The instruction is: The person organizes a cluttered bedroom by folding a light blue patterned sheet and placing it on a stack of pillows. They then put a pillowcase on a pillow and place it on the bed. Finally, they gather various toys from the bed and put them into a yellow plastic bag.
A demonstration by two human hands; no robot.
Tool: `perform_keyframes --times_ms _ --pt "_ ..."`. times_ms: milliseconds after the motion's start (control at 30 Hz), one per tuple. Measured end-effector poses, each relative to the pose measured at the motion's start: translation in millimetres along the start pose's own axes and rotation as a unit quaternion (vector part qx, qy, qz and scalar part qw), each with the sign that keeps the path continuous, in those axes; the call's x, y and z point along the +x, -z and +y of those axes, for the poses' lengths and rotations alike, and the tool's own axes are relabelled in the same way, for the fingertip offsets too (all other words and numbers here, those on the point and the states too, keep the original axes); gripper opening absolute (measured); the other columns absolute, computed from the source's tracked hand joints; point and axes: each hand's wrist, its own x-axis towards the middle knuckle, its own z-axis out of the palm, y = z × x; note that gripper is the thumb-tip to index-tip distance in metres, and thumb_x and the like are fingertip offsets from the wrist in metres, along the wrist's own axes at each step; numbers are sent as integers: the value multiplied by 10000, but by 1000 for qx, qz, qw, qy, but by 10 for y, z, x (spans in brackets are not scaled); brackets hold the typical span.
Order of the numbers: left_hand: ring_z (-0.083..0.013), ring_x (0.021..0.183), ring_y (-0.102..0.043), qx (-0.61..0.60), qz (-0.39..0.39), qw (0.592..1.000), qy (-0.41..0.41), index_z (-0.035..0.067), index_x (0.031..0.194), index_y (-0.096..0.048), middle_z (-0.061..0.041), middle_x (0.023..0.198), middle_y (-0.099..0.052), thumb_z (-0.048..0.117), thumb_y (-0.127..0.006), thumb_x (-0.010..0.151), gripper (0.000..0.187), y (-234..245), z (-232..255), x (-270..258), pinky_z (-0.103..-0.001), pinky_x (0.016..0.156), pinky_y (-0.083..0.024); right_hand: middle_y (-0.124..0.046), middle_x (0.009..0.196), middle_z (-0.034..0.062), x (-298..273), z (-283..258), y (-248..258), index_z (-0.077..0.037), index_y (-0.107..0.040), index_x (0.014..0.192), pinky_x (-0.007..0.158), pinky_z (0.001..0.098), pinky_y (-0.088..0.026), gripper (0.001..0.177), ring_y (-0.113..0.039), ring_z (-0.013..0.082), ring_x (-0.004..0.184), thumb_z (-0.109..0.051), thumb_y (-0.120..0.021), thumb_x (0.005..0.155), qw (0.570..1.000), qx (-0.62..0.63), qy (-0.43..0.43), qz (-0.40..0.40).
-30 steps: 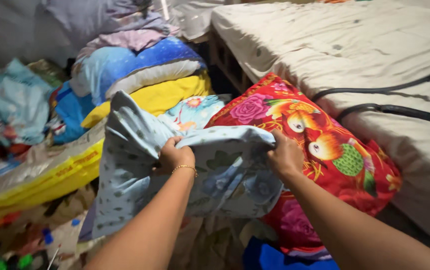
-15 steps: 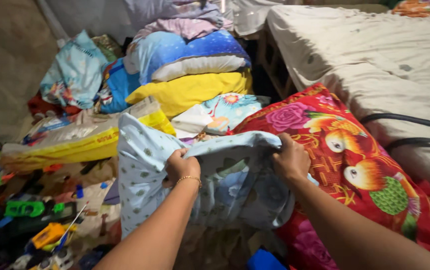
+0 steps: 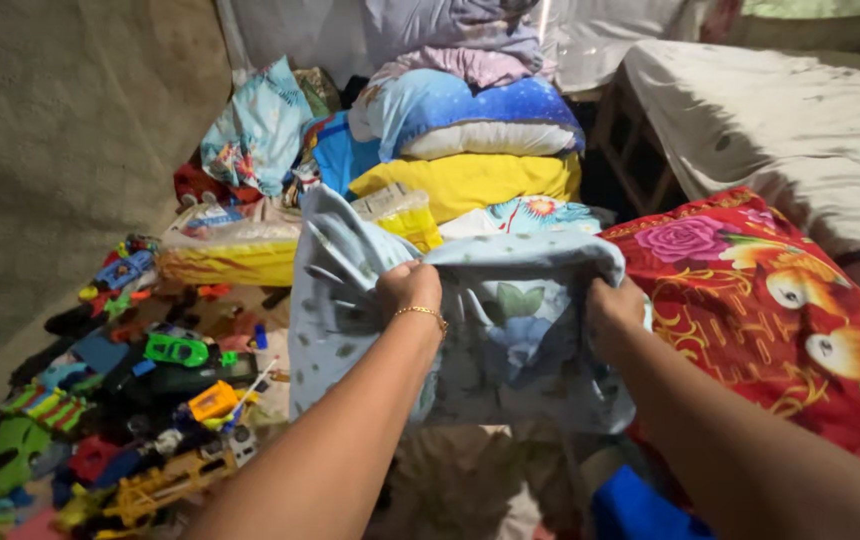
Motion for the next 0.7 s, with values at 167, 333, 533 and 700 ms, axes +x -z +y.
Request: perform_keyframes --times_ms 167,333,533,700 --pt "-270 812 -761 -38 -7 998 -43 4 868 -760 -166 848 -770 157 -632 795 212 518 -117 188 -392 786 -558 -646 841 58 -697 -422 -285 -80 -698 1148 582 379 -431 243 -547 176 665 -151 -549 969 997 -3 -31 72" --pt "-270 838 -751 -76 -6 997 -24 0 878 -761 -170 859 -768 140 -642 776 210 891 -215 337 -384 781 -564 -725 965 23 -1200 -627 -449 -64 -697 1148 728 290 -546 276 -670 120 829 -55 -506 950 995 64 76 16" --pt "-257 838 -762 -110 -28 994 -9 11 919 -773 -167 876 -777 140 -653 776 227 1175 -339 423 -371 800 -572 -738 1033 56 -1711 -697 -556 -56 -699 1185 820 321 -537 350 -684 153 908 -6 -473 922 993 6 92 77" --pt "-246 837 -771 -90 -60 994 -24 19 952 -783 -163 890 -784 140 -662 776 246 1207 -368 408 -360 815 -578 -747 1007 74 -2089 -729 -554 -57 -695 1155 831 346 -521 234 -679 175 907 -136 -626 945 977 -74 83 180"
